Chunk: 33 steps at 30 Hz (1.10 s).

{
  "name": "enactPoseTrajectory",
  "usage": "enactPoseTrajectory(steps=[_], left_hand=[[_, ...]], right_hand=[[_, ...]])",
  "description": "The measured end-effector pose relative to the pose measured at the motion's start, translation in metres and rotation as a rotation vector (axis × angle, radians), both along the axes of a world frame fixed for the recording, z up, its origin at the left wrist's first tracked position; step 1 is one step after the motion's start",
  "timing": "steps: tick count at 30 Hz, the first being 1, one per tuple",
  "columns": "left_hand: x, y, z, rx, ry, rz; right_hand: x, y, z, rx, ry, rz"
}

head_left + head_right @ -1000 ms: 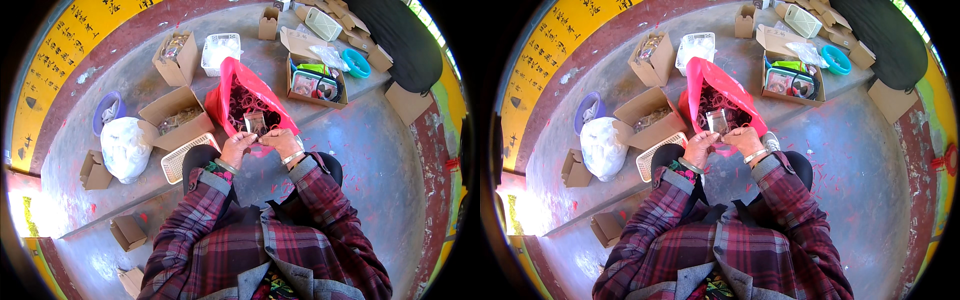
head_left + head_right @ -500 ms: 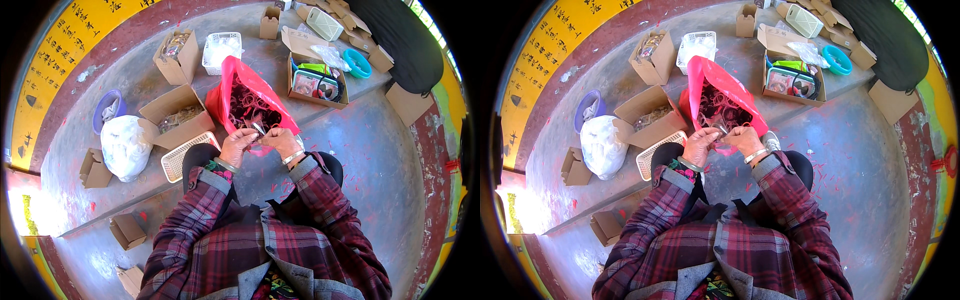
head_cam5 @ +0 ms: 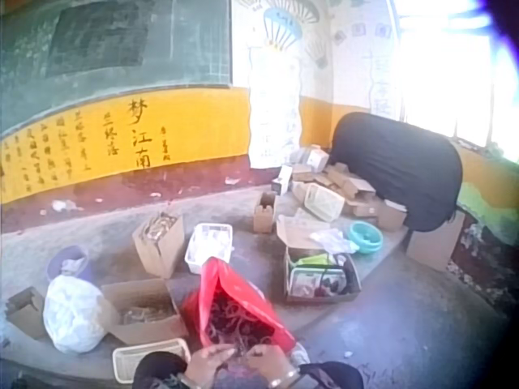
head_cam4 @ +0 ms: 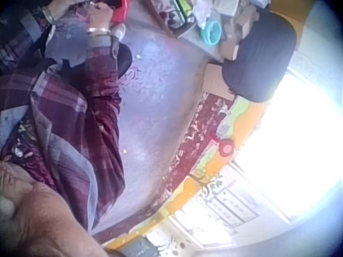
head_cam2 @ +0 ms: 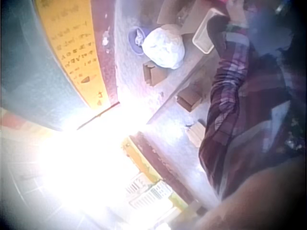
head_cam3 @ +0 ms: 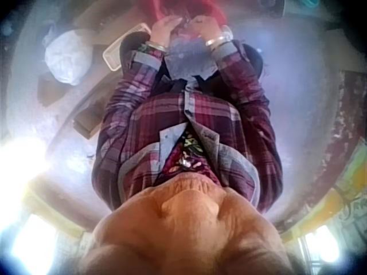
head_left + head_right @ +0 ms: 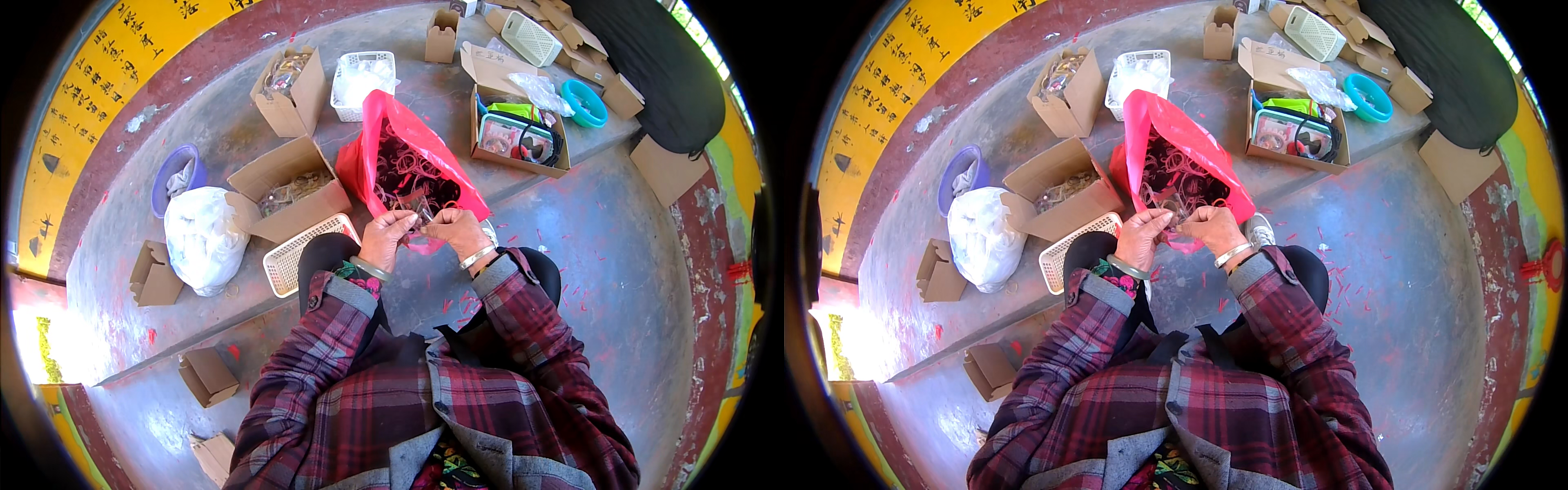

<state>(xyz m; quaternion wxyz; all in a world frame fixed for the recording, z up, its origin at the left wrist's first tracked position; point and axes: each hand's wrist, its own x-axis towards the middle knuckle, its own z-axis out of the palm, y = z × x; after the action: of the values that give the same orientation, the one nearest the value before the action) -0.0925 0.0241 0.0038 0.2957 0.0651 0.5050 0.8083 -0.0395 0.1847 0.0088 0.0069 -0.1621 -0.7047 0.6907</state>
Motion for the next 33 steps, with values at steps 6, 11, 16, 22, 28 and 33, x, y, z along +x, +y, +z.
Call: enactPoseTrajectory(steps=[6, 11, 16, 22, 28, 33], left_hand=[[0.004, 0.005, -0.005, -0.182, 0.121, -0.018], [0.015, 0.014, -0.009, -0.015, 0.099, -0.124], [0.009, 0.01, -0.022, 0.017, -0.021, -0.105], [0.003, 0.003, -0.01, -0.119, 0.01, -0.041], [0.005, 0.0, -0.003, -0.135, 0.109, -0.176], [0.005, 0.001, -0.006, -0.147, 0.05, -0.115]], right_hand=[[0.006, -0.013, 0.031, 0.791, 0.131, -0.127], [0.01, -0.022, 0.034, 1.243, 0.306, -0.047], [0.011, -0.025, 0.041, 1.132, 0.358, 0.109], [0.004, -0.005, 0.033, 0.612, 0.297, -0.096], [0.004, 0.022, 0.021, -0.049, -0.02, 0.194], [0.007, 0.017, 0.025, -0.103, -0.034, 0.149]])
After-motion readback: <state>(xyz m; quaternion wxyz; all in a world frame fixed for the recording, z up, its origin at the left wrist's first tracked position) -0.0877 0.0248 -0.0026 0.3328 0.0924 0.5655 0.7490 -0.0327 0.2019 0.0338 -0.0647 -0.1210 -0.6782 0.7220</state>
